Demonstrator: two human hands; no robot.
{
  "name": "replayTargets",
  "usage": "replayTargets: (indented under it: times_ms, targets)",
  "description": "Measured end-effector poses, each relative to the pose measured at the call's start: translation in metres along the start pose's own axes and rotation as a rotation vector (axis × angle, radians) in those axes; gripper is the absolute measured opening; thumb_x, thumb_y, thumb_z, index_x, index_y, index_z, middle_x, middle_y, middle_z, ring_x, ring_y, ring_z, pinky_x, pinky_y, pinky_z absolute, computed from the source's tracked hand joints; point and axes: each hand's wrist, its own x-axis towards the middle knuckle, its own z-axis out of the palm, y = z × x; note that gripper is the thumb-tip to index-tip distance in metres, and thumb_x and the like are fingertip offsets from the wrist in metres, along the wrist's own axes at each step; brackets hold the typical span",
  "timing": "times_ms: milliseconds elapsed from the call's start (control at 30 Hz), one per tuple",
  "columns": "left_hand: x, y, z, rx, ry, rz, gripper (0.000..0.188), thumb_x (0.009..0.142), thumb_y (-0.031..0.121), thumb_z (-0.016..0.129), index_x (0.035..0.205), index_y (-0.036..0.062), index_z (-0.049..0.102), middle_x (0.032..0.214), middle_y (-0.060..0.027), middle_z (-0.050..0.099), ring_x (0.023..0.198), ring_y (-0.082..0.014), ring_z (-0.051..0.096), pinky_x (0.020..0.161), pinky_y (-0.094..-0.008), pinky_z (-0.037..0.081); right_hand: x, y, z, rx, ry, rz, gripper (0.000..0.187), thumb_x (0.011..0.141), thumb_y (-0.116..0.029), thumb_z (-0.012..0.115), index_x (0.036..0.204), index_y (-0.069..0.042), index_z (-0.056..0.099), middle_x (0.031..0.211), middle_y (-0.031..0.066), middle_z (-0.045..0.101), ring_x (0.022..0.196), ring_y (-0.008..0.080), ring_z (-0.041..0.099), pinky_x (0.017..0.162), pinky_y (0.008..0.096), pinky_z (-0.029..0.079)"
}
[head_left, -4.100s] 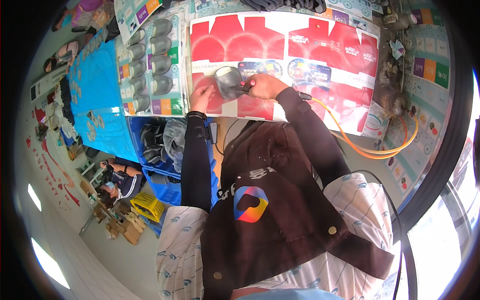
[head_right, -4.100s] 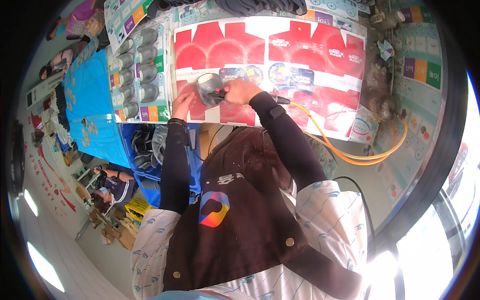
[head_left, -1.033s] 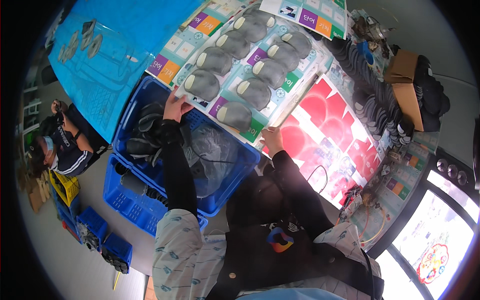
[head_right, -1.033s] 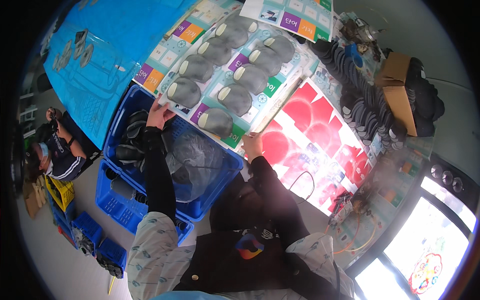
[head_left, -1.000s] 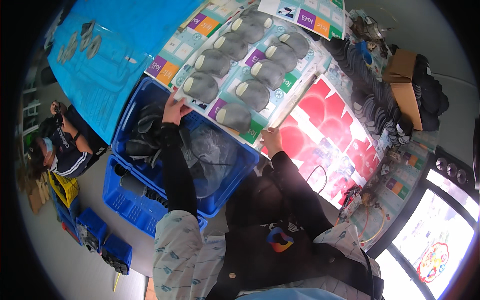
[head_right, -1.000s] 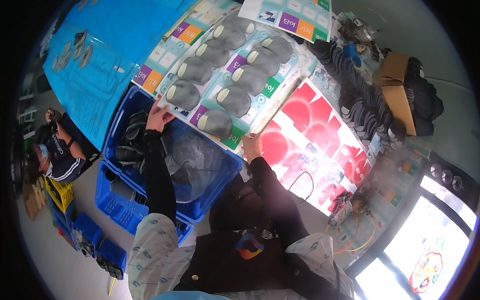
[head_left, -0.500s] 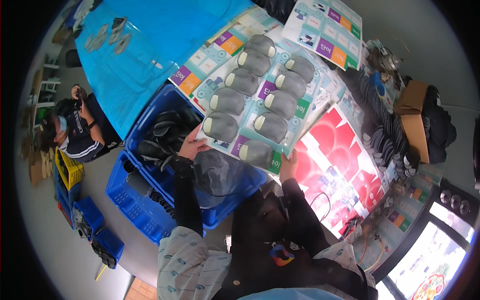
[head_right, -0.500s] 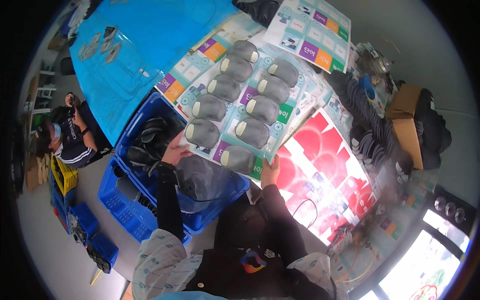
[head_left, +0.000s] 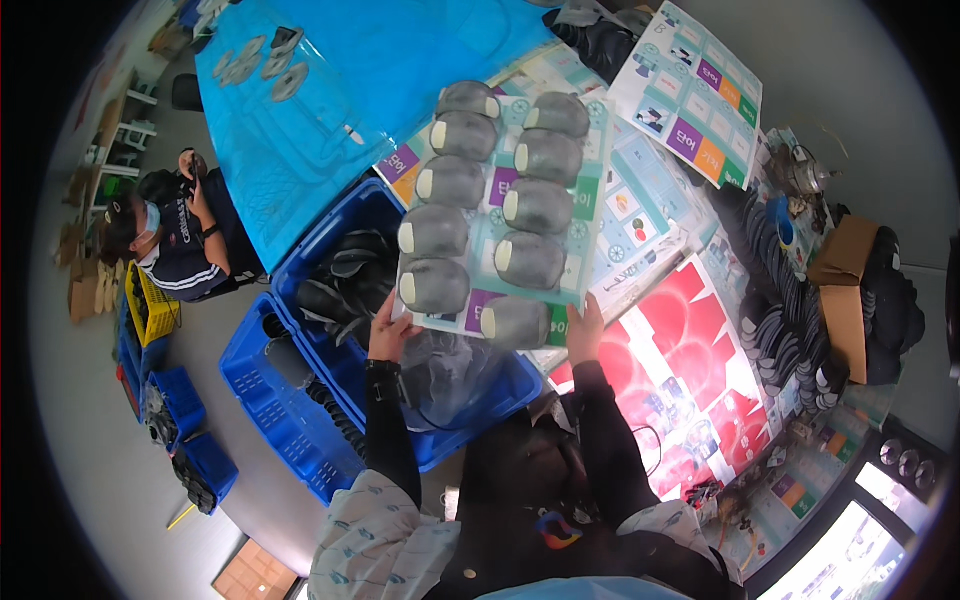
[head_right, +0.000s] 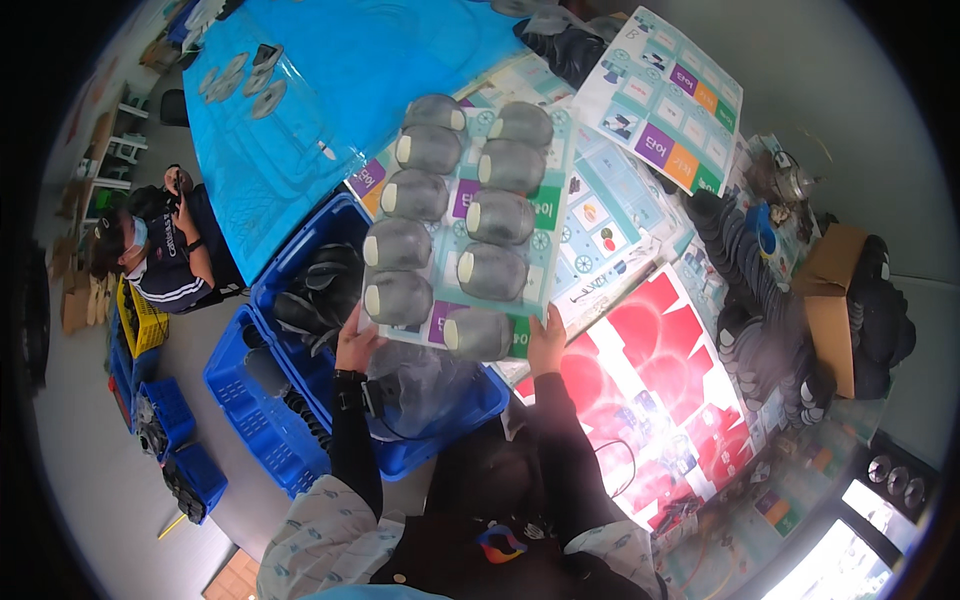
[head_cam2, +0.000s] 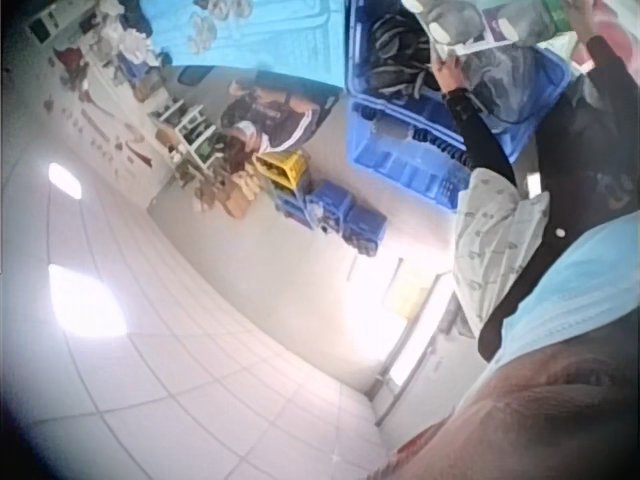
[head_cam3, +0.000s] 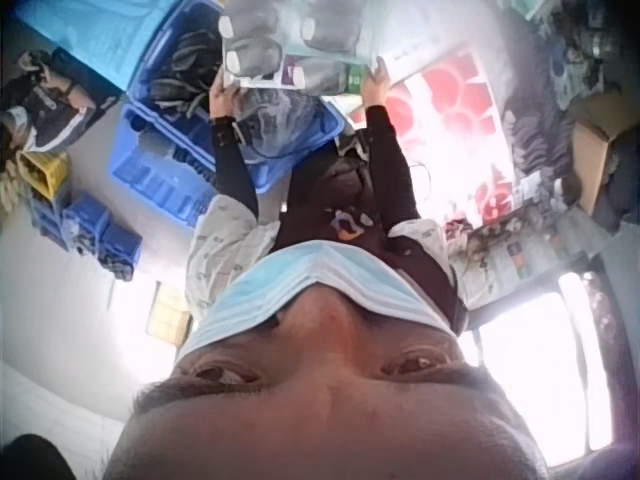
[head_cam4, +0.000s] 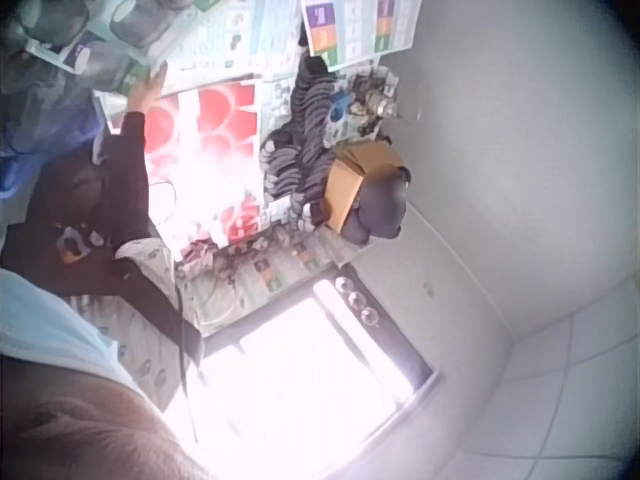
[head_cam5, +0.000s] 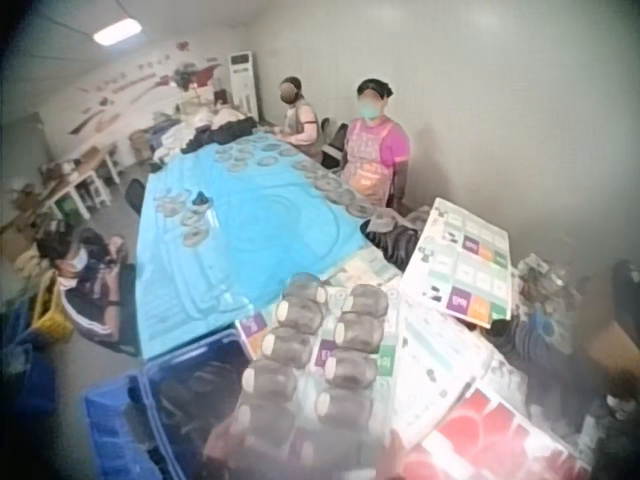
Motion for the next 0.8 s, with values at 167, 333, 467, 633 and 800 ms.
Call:
replayTargets:
  times_ms: [167, 333, 467, 633, 800]
  targets:
    - [0.051, 0.035, 0.000, -0.092, 0.068, 0.108, 0.068, 0.093, -0.009, 0.050, 0.157, 0.0098, 0.036, 0.139, -0.0098, 0.058, 0.114, -0.0228, 0.066, 0.082, -0.0331, 0.062, 0.095, -0.041, 0.049, -0.067, -0.131, -0.105, 0.042, 0.094, 0.001, 0.064, 0.134, 0.005, 0.054, 0.122, 0.0158, 0.066, 0.113, 0.0201, 0.062, 0.095, 0.0310, 0.048]
    - [0.116, 0.058, 0.004, -0.213, 0.056, 0.258, 0.066, 0.096, -0.008, 0.052, 0.157, 0.0113, 0.036, 0.139, -0.0100, 0.058, 0.114, -0.0242, 0.066, 0.088, -0.0369, 0.061, 0.190, -0.083, 0.108, -0.063, -0.211, -0.242, 0.042, 0.091, -0.002, 0.068, 0.131, 0.003, 0.058, 0.114, 0.0140, 0.071, 0.104, 0.0201, 0.065, 0.091, 0.0329, 0.049]
    - [0.166, 0.062, -0.001, -0.304, 0.050, 0.276, 0.066, 0.096, -0.009, 0.051, 0.157, 0.0126, 0.036, 0.140, -0.0098, 0.058, 0.119, -0.0242, 0.065, 0.093, -0.0378, 0.059, 0.255, -0.086, 0.153, 0.066, -0.352, -0.108, 0.041, 0.090, -0.001, 0.067, 0.130, 0.000, 0.060, 0.113, 0.0136, 0.071, 0.100, 0.0190, 0.066, 0.088, 0.0318, 0.051]
    - [0.241, 0.025, 0.015, 0.266, 0.113, 0.675, 0.060, 0.095, 0.006, 0.064, 0.151, 0.0090, 0.042, 0.134, -0.0143, 0.060, 0.106, -0.0273, 0.065, 0.090, -0.0443, 0.059, 0.373, -0.044, 0.147, -0.596, -0.142, -0.973, 0.049, 0.090, -0.021, 0.068, 0.133, 0.000, 0.059, 0.123, 0.0207, 0.066, 0.118, 0.0371, 0.060, 0.104, 0.0464, 0.044]
    - [0.284, 0.027, -0.043, -0.205, 0.175, 0.307, 0.059, 0.096, -0.006, 0.053, 0.151, 0.0108, 0.040, 0.119, -0.0169, 0.064, 0.099, -0.0282, 0.069, 0.081, -0.0319, 0.063, 0.333, -0.095, 0.205, -0.246, -0.024, -0.457, 0.052, 0.086, -0.032, 0.074, 0.125, 0.000, 0.060, 0.121, 0.0227, 0.066, 0.116, 0.0418, 0.059, 0.098, 0.0467, 0.048]
